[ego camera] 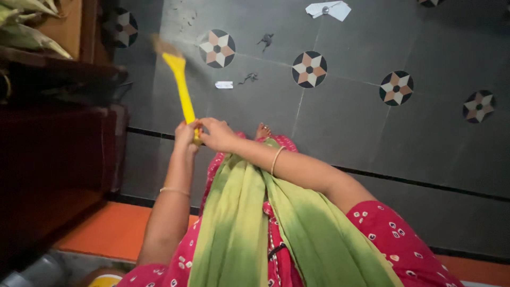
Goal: The person sweeps a patterned tiled floor using a yellow-handled broom, gathering scraps of paper and dust while reaching under a bed and other furniture.
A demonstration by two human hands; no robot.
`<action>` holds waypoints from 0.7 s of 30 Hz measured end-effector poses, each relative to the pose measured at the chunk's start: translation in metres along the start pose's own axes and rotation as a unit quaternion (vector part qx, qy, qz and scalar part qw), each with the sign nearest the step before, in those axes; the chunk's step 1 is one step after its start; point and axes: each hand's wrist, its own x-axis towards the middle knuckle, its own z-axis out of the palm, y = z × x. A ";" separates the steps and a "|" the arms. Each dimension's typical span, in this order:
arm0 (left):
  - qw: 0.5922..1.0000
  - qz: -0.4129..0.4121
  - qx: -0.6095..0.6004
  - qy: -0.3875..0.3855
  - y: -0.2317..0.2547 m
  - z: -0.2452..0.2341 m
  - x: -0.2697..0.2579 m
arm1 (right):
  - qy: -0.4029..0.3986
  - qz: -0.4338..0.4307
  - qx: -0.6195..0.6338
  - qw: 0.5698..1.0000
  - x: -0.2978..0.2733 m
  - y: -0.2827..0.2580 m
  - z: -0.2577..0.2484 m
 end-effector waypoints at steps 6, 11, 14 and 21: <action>0.983 -0.162 -0.058 0.065 -0.029 0.009 -0.033 | -0.013 0.022 0.012 1.000 -0.001 0.014 -0.009; 0.964 -0.215 -0.035 -0.150 -0.073 0.049 -0.041 | -0.023 0.039 0.025 0.999 0.001 0.027 -0.025; 0.947 -0.187 -0.170 -0.198 -0.093 0.074 -0.037 | -0.013 0.068 0.015 0.997 -0.004 0.030 -0.042; 0.965 -0.114 -0.101 -0.215 -0.062 0.133 0.024 | 0.083 0.050 0.017 0.995 0.013 0.044 -0.077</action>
